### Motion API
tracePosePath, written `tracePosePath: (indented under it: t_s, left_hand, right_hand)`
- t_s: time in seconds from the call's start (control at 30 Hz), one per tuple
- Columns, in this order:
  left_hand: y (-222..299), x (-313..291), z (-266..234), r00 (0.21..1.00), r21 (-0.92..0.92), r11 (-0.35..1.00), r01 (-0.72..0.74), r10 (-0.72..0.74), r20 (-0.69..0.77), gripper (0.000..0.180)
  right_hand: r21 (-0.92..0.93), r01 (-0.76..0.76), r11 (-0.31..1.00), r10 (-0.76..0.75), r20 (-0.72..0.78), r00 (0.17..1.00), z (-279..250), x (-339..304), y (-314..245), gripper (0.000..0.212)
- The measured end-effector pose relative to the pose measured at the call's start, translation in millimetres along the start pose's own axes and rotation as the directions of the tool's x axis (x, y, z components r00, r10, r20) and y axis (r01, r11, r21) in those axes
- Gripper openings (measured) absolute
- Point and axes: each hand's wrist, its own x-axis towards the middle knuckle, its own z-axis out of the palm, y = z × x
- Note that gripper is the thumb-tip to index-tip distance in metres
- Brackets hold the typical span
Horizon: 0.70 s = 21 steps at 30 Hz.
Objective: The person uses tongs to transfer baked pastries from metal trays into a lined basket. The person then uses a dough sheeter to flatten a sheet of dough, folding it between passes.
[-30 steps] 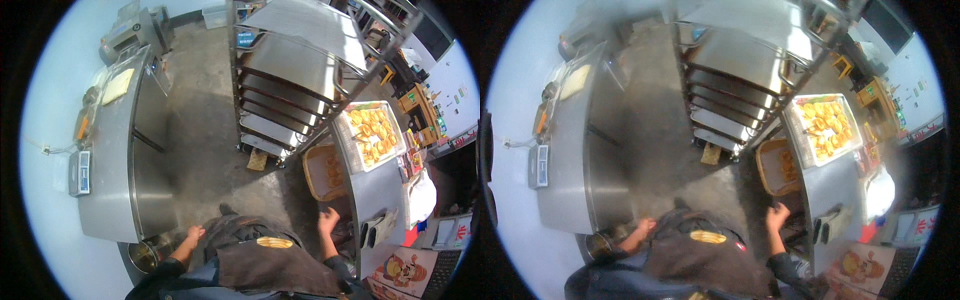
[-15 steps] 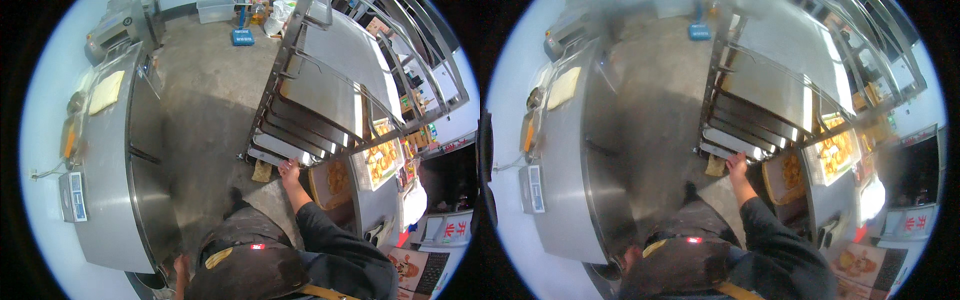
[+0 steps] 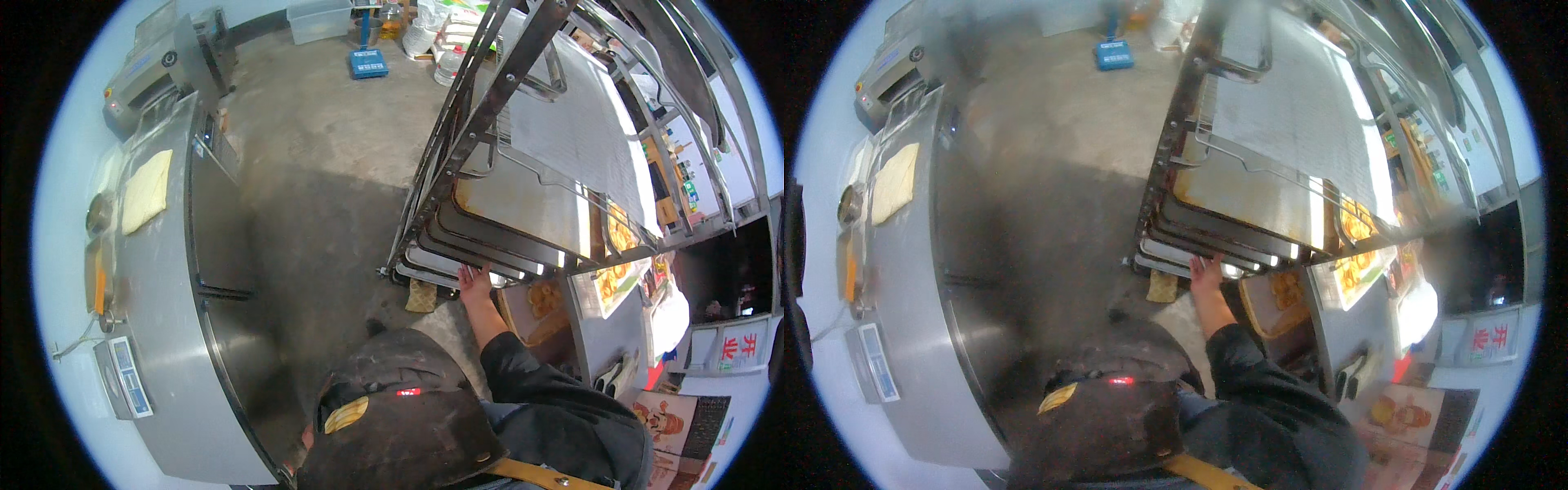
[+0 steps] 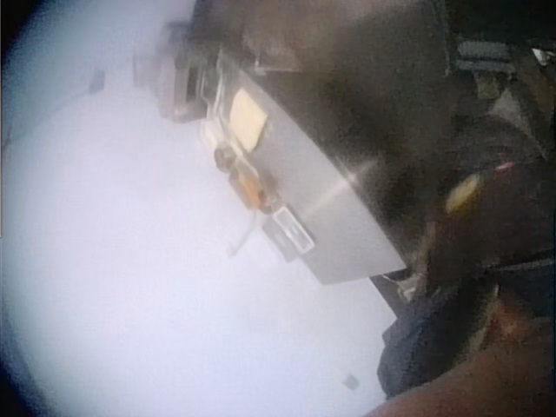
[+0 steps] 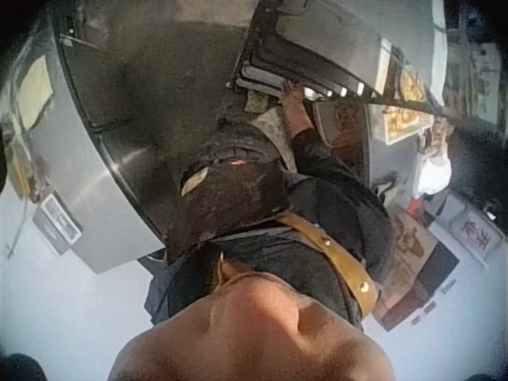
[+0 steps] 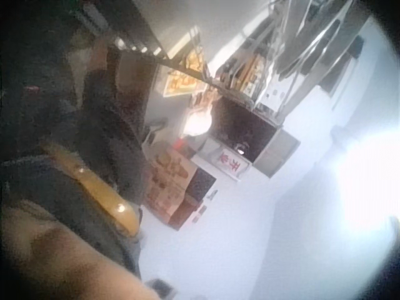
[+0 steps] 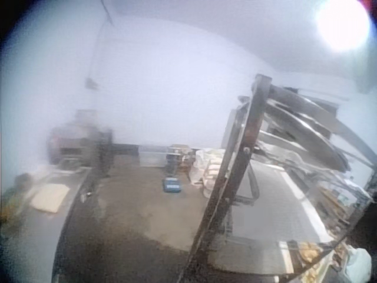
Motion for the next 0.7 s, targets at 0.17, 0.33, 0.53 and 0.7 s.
tracePosePath:
  t_s: [0.17,0.33,0.53,0.7]
  left_hand:
    - [37,37,-24,0.987,-0.019,0.987,-0.159,0.159,0.005,0.021]
    - [40,60,-61,0.964,-0.001,0.965,-0.264,0.263,-0.035,0.023]
    - [29,63,-108,0.985,-0.115,0.979,-0.170,0.168,-0.024,0.024]
    - [24,50,-138,0.985,-0.161,0.972,-0.171,0.168,-0.035,0.021]
  right_hand:
    - [0.028,0.130,0.991,-0.122,-0.195,0.973,15,-37,-13,0.071]
    - [0.095,0.361,0.928,-0.332,-0.228,0.915,45,-50,-30,0.067]
    - [0.102,0.283,0.954,-0.265,-0.156,0.952,54,-23,-39,0.045]
    - [0.074,0.337,0.939,-0.318,-0.191,0.929,37,-64,-27,0.040]
